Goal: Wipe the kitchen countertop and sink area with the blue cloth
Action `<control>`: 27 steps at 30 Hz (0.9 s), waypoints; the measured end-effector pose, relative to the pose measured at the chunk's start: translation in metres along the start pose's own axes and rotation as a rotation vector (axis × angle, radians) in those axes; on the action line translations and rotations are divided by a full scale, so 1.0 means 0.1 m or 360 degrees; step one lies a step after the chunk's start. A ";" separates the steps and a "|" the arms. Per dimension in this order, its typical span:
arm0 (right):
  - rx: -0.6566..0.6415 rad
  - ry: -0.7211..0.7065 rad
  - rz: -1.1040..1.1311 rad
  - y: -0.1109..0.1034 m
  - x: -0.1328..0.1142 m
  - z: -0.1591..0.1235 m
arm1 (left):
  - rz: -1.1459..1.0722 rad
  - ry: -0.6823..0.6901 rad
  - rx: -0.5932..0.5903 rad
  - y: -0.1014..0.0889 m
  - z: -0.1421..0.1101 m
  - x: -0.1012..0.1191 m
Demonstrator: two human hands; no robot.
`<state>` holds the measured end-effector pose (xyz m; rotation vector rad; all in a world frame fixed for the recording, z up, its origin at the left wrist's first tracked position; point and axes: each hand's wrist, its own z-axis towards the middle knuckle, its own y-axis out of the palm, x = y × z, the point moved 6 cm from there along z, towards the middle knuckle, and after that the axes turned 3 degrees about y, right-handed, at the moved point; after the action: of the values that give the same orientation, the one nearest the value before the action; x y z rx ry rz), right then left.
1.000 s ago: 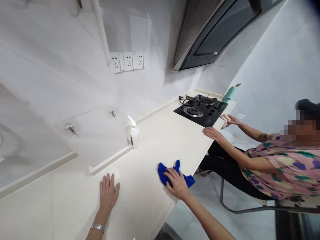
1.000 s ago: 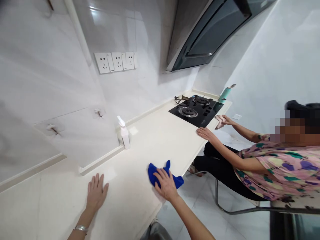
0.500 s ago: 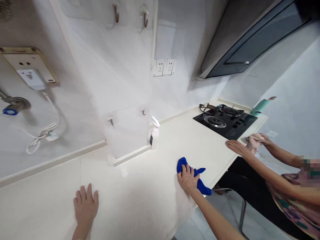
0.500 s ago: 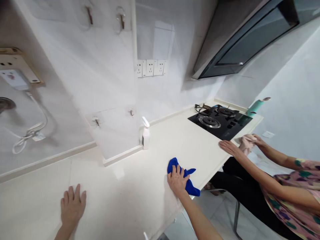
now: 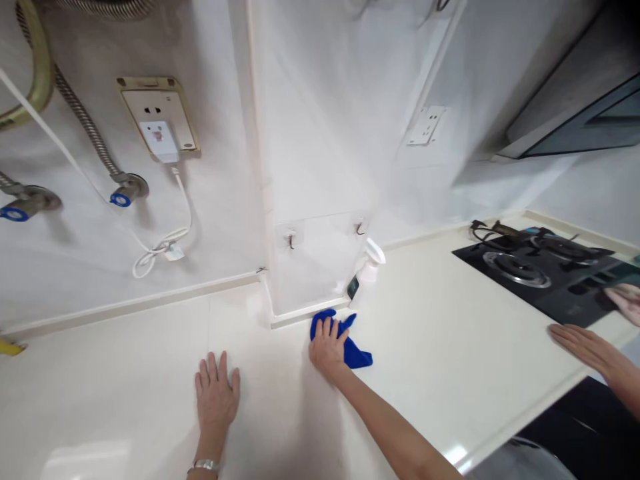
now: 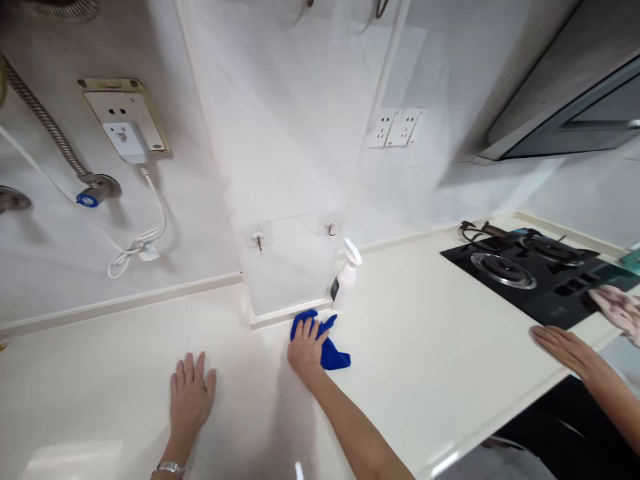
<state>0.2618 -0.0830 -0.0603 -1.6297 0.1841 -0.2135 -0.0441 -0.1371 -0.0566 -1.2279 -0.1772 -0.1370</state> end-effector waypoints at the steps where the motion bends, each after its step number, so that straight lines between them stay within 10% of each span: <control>1: -0.0008 -0.0053 0.0018 -0.02 -0.19 -0.04 | -0.0004 -0.0006 -0.0008 -0.01 0.00 0.00; 7: -0.0180 -0.0828 0.0311 -0.19 -1.15 -0.59 | 0.0052 0.0024 0.0011 -0.07 0.02 0.05; 12: -0.0349 -0.1413 0.0532 -0.38 -1.33 -1.18 | 0.0077 0.0034 0.0001 -0.07 -0.01 0.02; 20: -0.0406 -0.1621 0.0718 -0.27 -0.34 -2.04 | 0.0014 -0.0033 -0.0072 -0.11 0.05 0.07; 27: -0.0144 -0.0975 0.0596 0.13 1.05 -2.09 | -0.0020 -0.0061 -0.0086 -0.11 0.07 0.08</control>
<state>0.3114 -0.3121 -0.0567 -1.6437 0.0243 0.5832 -0.0388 -0.1347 -0.0424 -1.2840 -0.2154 -0.1299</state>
